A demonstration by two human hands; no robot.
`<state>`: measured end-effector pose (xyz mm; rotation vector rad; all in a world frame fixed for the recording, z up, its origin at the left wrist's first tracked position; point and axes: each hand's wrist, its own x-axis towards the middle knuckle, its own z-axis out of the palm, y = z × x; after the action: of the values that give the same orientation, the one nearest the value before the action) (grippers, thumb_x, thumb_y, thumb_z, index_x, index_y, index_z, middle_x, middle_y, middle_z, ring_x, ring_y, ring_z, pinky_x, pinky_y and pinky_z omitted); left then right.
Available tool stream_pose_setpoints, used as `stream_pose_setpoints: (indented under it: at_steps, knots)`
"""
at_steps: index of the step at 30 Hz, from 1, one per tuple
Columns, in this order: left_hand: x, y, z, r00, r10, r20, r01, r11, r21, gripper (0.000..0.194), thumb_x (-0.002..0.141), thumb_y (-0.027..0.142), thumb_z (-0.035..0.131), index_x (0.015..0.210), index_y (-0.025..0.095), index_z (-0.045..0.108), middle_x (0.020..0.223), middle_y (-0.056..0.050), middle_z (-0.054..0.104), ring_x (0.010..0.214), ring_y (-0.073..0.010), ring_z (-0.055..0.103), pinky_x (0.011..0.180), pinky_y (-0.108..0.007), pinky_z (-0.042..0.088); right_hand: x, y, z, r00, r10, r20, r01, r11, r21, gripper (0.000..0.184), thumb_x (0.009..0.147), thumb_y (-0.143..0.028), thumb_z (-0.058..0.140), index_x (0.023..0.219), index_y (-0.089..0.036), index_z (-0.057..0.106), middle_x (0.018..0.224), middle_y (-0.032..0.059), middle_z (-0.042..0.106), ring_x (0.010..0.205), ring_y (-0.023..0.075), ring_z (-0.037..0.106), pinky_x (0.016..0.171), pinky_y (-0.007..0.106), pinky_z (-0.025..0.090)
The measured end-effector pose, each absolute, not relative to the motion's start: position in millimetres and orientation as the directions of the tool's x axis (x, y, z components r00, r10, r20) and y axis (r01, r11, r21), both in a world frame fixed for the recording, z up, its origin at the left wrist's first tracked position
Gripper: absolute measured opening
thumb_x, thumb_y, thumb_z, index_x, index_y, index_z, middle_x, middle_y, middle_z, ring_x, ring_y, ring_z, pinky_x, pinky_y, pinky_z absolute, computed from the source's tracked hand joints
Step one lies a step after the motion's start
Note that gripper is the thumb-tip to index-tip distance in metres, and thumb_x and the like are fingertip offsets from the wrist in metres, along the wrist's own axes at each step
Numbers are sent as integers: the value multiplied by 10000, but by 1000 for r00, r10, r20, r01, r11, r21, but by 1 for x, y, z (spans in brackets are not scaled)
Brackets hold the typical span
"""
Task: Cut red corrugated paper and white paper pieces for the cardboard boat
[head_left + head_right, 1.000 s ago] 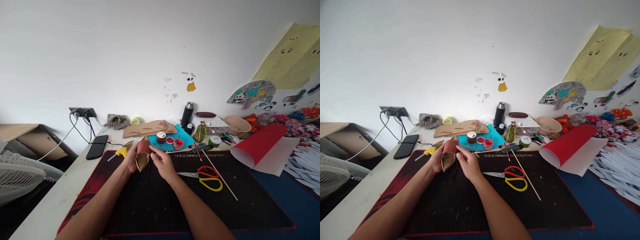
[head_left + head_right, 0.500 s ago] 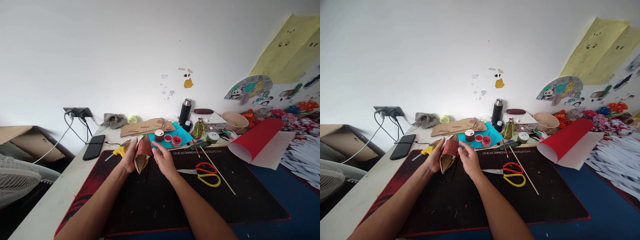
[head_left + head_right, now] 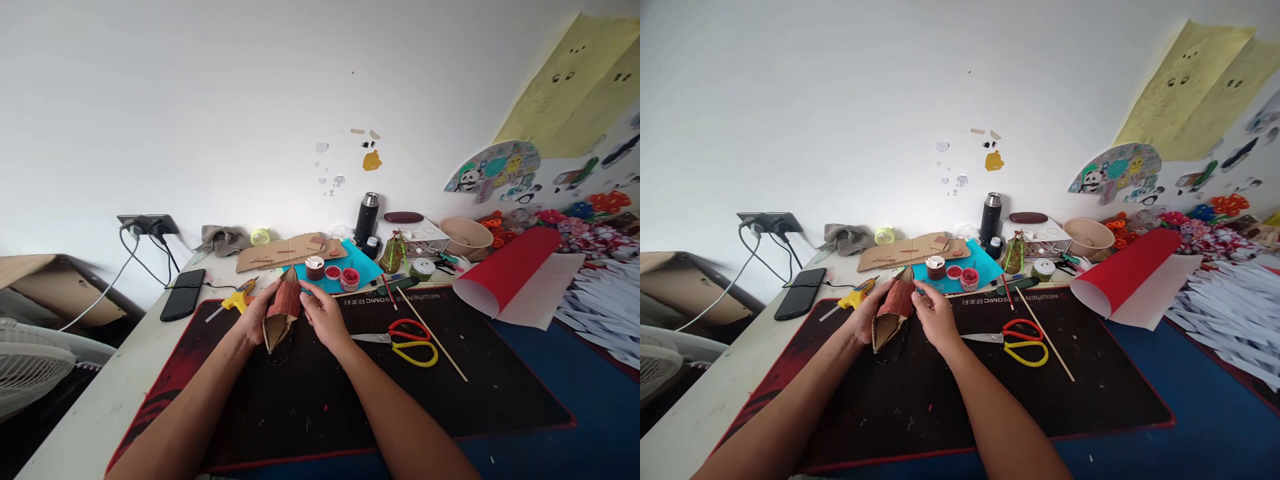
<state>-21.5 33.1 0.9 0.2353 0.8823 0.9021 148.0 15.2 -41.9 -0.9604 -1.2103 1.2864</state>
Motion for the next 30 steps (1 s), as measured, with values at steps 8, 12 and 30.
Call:
stream_pose_setpoints:
  at_steps: [8,12,30]
  knots:
    - [-23,34,-3,299,771,-562,-580,615,535,422,1116,397,568,1346,85,737,781,-122,830,613,-284,803,659,-372,672,151,16,-38,-72,991,109,-199,93,-976,701,939,-644,739,1434,-149,734,603,-79,426,546,133,381,533,279,316]
    - [-25,34,-8,305,771,-560,-574,618,538,425,1094,388,603,1374,95,731,866,-148,854,682,-314,830,695,-393,679,150,17,-39,-94,991,90,-200,70,-977,656,902,-654,771,1352,-176,773,605,-74,442,525,128,379,518,279,313]
    - [-25,34,-9,349,757,-552,-543,643,539,445,1110,424,573,1363,96,736,881,-160,850,730,-318,838,675,-378,670,151,17,-35,-98,995,-3,-331,-36,-943,584,838,-620,828,1187,-152,807,554,-91,431,495,93,324,482,254,186]
